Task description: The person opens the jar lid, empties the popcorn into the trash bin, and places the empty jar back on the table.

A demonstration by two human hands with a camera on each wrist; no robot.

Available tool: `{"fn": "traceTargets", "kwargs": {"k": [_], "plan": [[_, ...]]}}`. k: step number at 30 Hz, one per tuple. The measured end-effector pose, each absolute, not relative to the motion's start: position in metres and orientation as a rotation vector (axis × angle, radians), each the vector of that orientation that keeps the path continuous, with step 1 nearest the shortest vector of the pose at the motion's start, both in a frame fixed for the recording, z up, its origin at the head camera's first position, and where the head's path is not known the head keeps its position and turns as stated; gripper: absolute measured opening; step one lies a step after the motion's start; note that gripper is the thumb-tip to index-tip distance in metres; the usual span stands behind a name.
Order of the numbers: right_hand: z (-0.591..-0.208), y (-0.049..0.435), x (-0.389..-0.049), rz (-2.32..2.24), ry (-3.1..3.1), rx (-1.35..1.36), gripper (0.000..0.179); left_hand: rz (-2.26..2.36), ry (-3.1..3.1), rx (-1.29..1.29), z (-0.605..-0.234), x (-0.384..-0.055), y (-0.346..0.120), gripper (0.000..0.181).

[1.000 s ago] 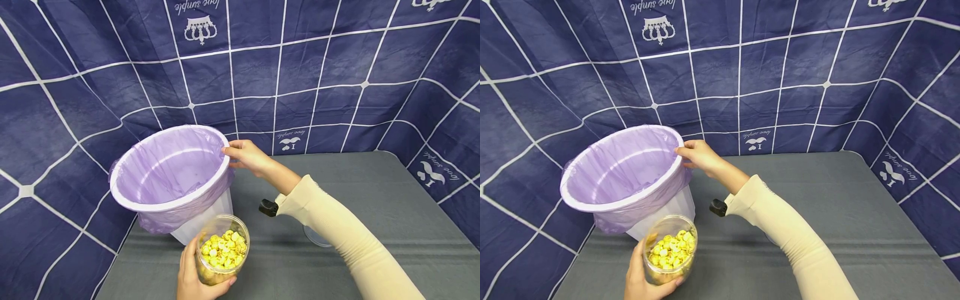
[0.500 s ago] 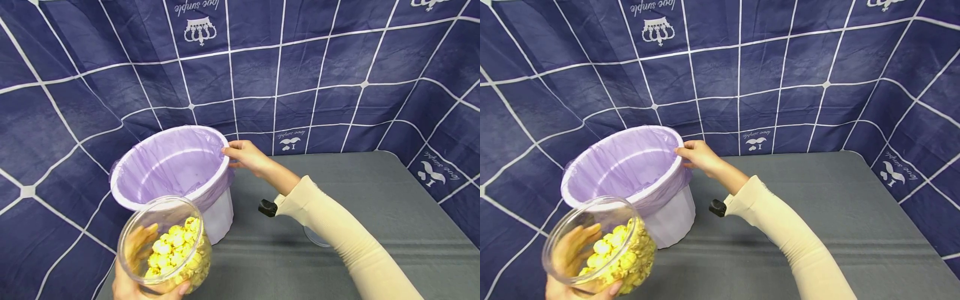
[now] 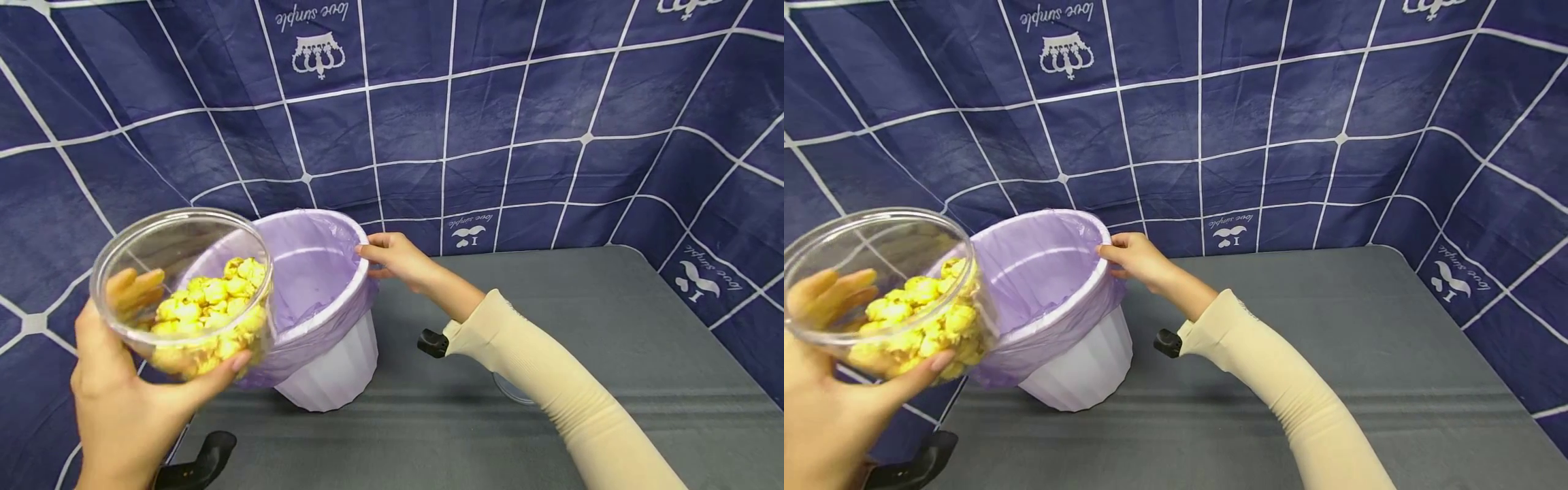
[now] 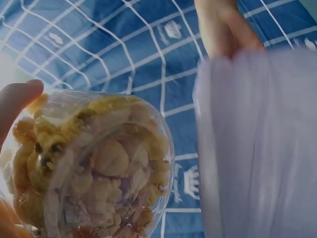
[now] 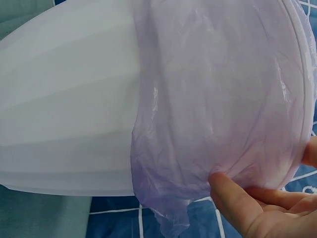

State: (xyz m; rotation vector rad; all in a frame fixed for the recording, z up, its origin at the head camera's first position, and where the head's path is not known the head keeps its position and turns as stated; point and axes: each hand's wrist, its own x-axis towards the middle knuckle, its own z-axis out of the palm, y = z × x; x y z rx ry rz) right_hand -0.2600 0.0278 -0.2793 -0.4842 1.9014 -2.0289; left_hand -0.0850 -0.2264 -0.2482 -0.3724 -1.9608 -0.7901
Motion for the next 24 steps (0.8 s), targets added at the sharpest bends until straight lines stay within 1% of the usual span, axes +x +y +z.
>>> {"fn": "traceTargets", "kwargs": {"k": [2, 5, 11, 17, 21, 24], "plan": [[-0.280, 0.028, -0.260, -2.024, 1.905, -0.484, 0.032, -0.710, -2.007, -0.350, -0.230, -0.091, -0.219, 0.111], [-0.280, 0.028, -0.260, -2.022, 1.906, -0.483, 0.032, -0.622, -2.084, -0.327, -0.213, -0.105, -0.215, 0.103], [-0.280, 0.028, -0.260, -2.038, 1.897, -0.500, 0.033, -0.375, -2.262, -0.314, -0.200, -0.133, -0.215, 0.108], [-0.280, 0.028, -0.260, -2.045, 1.887, -0.501, 0.033, -0.162, -2.439, -0.350, -0.188, -0.152, -0.223, 0.107], [-0.280, 0.027, -0.259, -2.043, 1.888, -0.503, 0.034, 0.024, -2.495, -0.450, -0.183, -0.163, -0.227, 0.104], [-0.281, 0.028, -0.260, -2.039, 1.896, -0.499, 0.033, 0.161, -2.459, -0.574, -0.183, -0.169, -0.229, 0.099]]}}
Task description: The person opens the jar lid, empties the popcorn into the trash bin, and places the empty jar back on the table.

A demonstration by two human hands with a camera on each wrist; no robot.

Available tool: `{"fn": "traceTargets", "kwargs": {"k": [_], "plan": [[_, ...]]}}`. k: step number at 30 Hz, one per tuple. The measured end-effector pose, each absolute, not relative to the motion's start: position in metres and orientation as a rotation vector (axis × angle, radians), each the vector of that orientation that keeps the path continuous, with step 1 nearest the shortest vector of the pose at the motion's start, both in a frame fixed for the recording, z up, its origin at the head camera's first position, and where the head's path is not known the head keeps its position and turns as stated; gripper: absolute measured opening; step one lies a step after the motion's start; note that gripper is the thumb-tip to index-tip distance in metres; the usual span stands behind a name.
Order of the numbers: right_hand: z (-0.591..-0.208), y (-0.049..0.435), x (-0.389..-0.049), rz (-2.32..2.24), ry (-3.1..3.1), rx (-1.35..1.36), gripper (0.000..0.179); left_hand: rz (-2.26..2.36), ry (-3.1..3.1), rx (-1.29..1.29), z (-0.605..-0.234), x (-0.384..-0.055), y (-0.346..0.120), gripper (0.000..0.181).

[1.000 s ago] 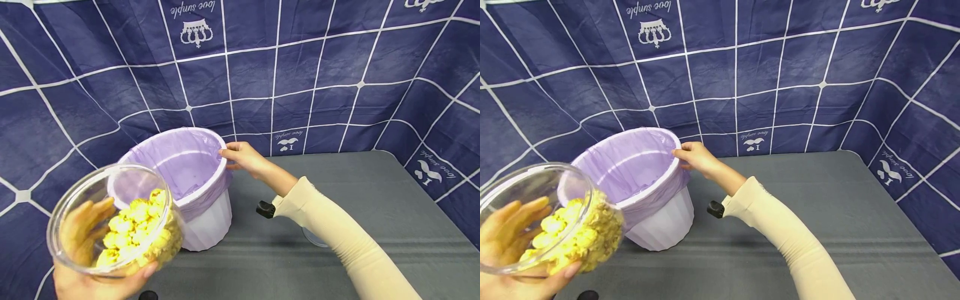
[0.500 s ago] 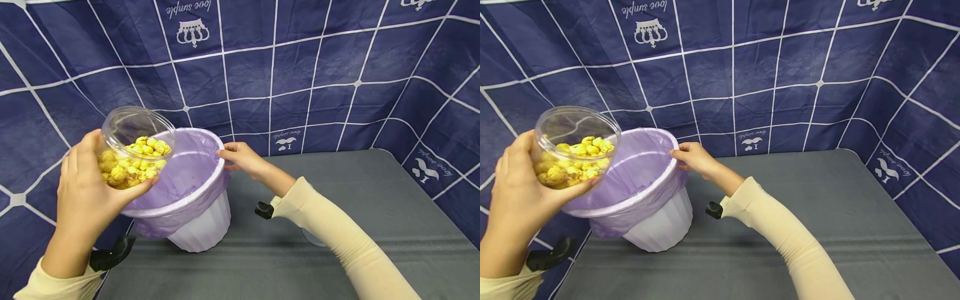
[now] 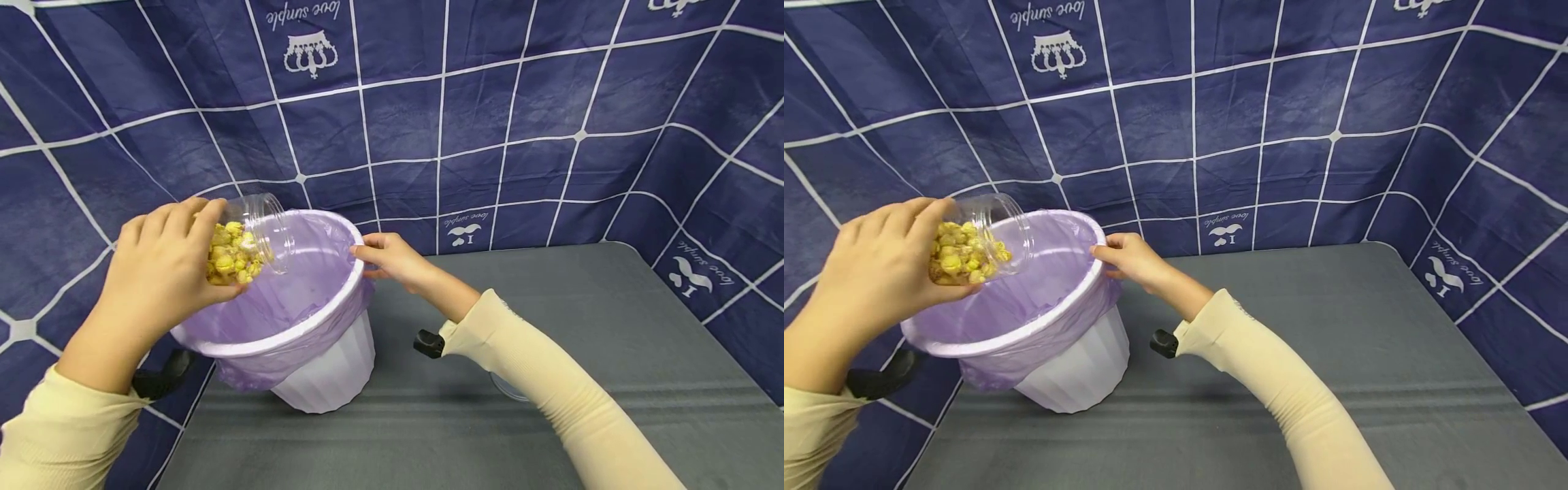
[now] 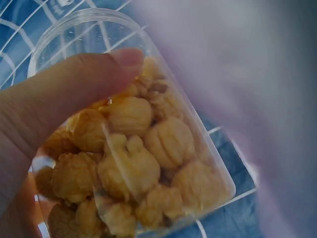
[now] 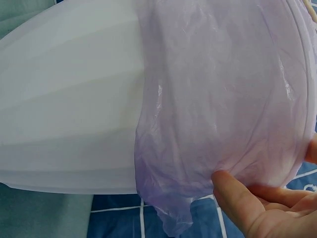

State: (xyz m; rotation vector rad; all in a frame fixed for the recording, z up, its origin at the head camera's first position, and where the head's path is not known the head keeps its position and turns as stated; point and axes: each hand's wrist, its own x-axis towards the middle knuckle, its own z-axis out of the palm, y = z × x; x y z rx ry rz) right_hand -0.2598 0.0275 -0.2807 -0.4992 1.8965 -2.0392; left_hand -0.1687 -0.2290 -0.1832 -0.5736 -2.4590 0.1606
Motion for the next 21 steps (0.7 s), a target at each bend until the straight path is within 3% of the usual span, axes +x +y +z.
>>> {"fn": "traceTargets", "kwargs": {"k": [10, 16, 21], "plan": [[-0.282, 0.026, -0.261, -2.039, 1.901, -0.508, 0.032, 0.447, -2.192, -0.935, -0.190, -0.170, -0.228, 0.096], [-0.283, 0.026, -0.261, -2.039, 1.887, -0.503, 0.033, 0.618, -2.060, -0.994, -0.186, -0.159, -0.217, 0.050], [-0.283, 0.027, -0.261, -2.042, 1.884, -0.499, 0.035, 0.706, -2.012, -1.011, -0.176, -0.151, -0.212, 0.047]]}}
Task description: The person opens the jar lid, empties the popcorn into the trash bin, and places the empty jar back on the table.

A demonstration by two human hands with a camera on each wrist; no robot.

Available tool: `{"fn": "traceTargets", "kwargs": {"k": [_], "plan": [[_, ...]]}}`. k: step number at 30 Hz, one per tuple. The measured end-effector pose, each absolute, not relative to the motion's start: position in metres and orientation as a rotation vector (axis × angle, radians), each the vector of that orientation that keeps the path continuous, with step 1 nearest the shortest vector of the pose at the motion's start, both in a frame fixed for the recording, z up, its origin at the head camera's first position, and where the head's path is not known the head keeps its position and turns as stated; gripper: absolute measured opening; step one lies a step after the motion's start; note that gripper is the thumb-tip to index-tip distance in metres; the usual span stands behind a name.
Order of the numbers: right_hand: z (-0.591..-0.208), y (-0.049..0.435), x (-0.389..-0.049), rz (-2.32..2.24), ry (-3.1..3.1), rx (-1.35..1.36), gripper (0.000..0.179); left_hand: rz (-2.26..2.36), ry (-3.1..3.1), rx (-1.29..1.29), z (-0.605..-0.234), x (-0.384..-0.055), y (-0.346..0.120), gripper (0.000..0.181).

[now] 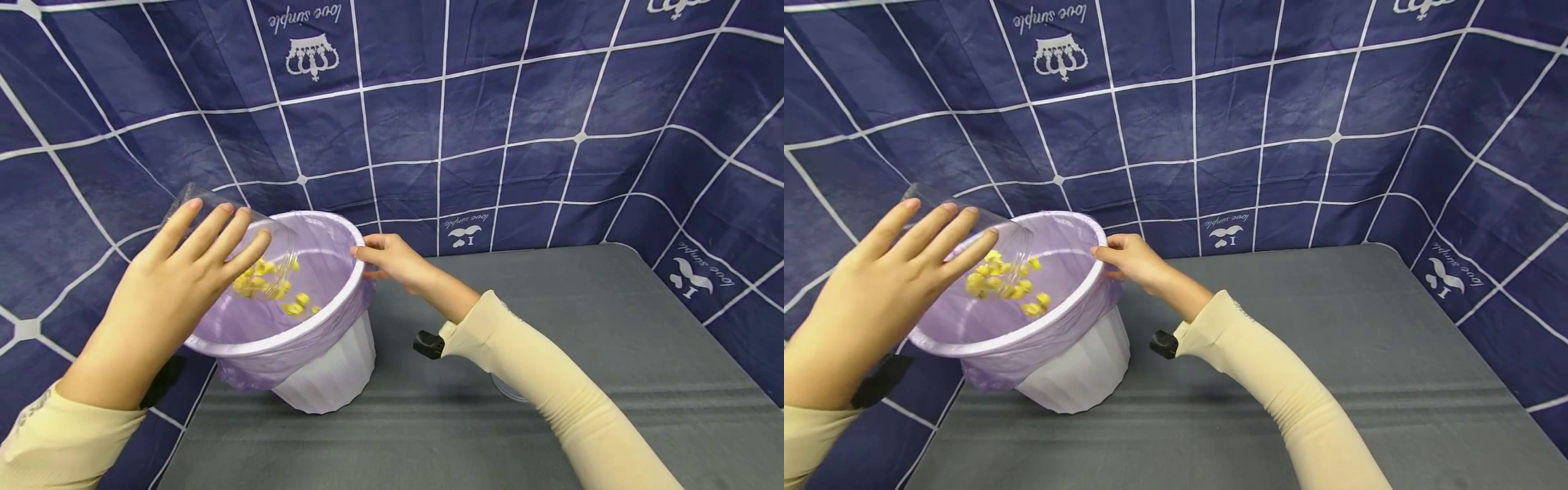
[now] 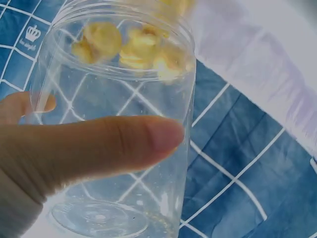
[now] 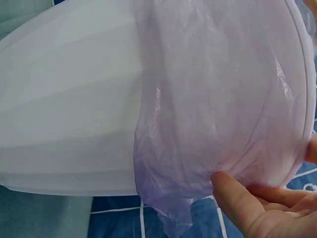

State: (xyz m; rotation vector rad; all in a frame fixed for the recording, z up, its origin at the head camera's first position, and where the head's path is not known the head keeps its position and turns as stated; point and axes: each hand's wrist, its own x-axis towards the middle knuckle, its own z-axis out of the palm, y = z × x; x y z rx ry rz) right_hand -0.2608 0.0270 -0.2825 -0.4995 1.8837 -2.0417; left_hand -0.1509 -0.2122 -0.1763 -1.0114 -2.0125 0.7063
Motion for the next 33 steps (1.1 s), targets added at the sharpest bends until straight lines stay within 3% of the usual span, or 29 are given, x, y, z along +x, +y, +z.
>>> {"fn": "traceTargets", "kwargs": {"k": [23, 30, 33], "plan": [[-0.2811, 0.0263, -0.2587, -2.055, 1.864, -0.478, 0.037, 0.679, -1.955, -1.044, -0.1688, -0.1431, -0.2095, 0.048], [-0.2806, 0.0267, -0.2583, -2.055, 1.868, -0.483, 0.037, 0.456, -1.794, -0.857, -0.1725, -0.1468, -0.2048, 0.036], [-0.2808, 0.0267, -0.2584, -2.056, 1.866, -0.482, 0.037, 0.354, -1.824, -0.751, -0.1759, -0.1458, -0.2078, 0.043]]}}
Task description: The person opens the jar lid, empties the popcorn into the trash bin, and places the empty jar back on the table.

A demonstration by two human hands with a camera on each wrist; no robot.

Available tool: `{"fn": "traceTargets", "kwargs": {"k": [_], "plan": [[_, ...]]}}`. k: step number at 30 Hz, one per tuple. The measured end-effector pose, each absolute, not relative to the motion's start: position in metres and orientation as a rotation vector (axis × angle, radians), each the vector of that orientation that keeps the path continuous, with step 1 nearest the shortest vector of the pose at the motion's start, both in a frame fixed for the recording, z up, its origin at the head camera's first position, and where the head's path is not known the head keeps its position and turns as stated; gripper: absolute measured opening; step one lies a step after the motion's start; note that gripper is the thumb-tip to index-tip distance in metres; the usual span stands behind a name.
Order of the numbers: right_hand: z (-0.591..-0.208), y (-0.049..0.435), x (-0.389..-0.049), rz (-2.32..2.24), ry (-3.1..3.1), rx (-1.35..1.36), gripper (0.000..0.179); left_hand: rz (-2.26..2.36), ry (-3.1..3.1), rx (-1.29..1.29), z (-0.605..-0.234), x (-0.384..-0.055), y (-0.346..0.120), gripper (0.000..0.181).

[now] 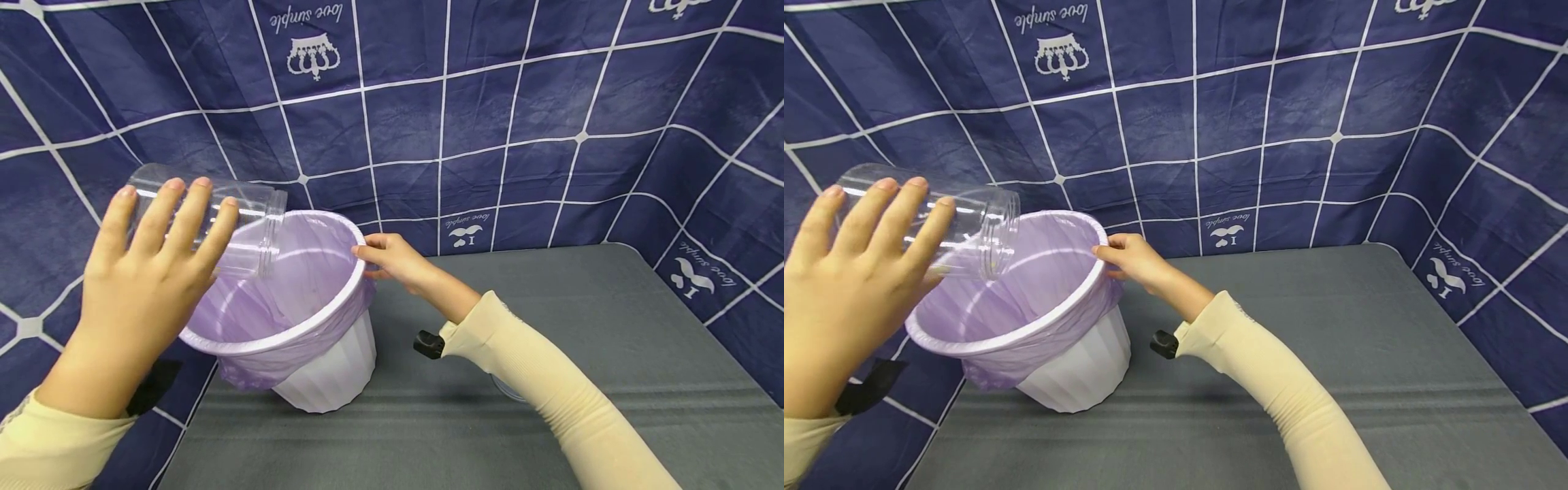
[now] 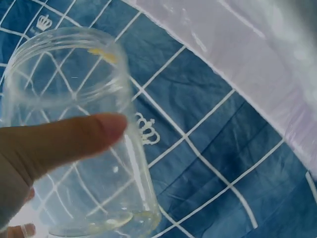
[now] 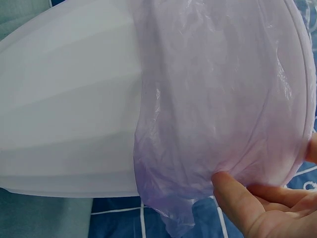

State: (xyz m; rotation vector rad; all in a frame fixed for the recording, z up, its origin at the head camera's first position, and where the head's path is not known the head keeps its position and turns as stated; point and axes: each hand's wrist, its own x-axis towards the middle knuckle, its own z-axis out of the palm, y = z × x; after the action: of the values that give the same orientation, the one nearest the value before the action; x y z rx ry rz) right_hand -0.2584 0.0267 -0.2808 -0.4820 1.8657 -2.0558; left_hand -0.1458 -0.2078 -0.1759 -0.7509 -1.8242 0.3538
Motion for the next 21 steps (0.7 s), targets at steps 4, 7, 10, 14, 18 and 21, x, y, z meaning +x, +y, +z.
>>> {"fn": "traceTargets", "kwargs": {"k": [4, 7, 10, 14, 18, 21], "plan": [[-0.282, 0.026, -0.259, -2.054, 1.863, -0.479, 0.037, 0.218, -1.855, -0.597, -0.182, -0.146, -0.215, 0.069], [-0.282, 0.026, -0.260, -2.053, 1.866, -0.477, 0.037, 0.085, -1.888, -0.487, -0.186, -0.145, -0.216, 0.080], [-0.282, 0.026, -0.260, -2.055, 1.870, -0.479, 0.037, -0.046, -1.990, -0.425, -0.188, -0.140, -0.217, 0.097], [-0.283, 0.026, -0.261, -2.058, 1.869, -0.488, 0.036, -0.327, -2.207, -0.397, -0.192, -0.133, -0.216, 0.106], [-0.283, 0.026, -0.261, -2.058, 1.868, -0.485, 0.036, -0.711, -2.293, -0.455, -0.197, -0.131, -0.212, 0.106], [-0.282, 0.026, -0.261, -2.055, 1.875, -0.480, 0.036, -1.006, -2.259, -0.570, -0.202, -0.131, -0.209, 0.102]]}}
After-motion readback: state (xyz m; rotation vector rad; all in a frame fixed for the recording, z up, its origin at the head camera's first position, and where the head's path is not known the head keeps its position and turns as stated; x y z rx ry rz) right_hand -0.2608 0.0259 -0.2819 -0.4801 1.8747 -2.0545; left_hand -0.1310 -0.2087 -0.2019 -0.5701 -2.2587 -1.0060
